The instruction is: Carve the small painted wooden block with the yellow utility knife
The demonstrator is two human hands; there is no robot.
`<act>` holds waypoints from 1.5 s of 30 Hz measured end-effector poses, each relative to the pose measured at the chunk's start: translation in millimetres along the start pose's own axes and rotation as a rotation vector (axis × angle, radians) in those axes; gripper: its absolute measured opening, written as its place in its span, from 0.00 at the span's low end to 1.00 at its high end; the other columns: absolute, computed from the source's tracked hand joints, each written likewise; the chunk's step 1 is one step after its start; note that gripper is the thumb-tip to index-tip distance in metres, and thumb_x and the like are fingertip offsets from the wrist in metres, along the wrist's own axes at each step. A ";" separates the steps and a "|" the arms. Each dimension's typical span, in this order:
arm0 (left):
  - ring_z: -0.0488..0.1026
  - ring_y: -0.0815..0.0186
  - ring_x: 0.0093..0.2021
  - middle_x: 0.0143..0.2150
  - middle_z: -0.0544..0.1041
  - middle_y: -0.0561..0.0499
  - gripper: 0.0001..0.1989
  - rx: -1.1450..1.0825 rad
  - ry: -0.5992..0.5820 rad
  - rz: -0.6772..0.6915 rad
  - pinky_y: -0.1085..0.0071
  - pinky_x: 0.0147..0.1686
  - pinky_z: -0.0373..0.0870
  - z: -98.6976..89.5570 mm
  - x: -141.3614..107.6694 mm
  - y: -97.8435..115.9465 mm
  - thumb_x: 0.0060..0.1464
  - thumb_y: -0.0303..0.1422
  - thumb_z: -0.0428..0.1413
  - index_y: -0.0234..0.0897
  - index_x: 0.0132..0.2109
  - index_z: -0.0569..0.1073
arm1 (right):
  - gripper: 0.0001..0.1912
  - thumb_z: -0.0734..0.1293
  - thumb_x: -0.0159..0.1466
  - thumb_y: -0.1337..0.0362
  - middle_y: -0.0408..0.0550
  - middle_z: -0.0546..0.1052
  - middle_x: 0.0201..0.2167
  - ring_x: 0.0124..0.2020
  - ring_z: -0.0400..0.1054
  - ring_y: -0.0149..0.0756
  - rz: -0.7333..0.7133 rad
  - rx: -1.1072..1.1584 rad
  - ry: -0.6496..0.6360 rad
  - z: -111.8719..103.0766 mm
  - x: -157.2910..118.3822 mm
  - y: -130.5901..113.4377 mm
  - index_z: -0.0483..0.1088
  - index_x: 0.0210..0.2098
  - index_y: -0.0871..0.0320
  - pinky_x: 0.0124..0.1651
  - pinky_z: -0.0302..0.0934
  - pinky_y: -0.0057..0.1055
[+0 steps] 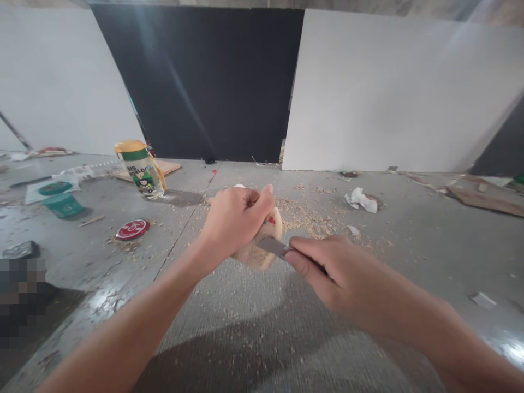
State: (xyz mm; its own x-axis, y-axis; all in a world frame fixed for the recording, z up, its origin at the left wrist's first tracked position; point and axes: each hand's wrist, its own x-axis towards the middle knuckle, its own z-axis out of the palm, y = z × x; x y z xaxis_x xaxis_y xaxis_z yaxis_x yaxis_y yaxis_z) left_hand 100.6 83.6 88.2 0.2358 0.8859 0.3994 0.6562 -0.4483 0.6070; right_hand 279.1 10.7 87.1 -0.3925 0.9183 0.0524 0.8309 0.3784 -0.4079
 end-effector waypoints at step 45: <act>0.55 0.71 0.18 0.15 0.58 0.54 0.27 -0.037 0.002 -0.040 0.71 0.18 0.49 -7.7 5.0 -2.2 0.62 0.45 0.42 0.38 0.17 0.56 | 0.22 0.54 0.72 0.54 0.38 0.64 0.16 0.18 0.54 0.27 -0.064 0.021 0.002 -1.0 0.6 5.3 0.58 0.24 0.55 0.22 0.45 0.30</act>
State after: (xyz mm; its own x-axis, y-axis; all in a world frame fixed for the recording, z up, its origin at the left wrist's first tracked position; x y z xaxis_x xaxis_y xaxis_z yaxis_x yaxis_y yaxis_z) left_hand 94.8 88.1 94.2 0.2084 0.9029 0.3758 0.6378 -0.4168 0.6477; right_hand 283.6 13.3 85.9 -0.4435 0.8926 0.0811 0.7955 0.4338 -0.4231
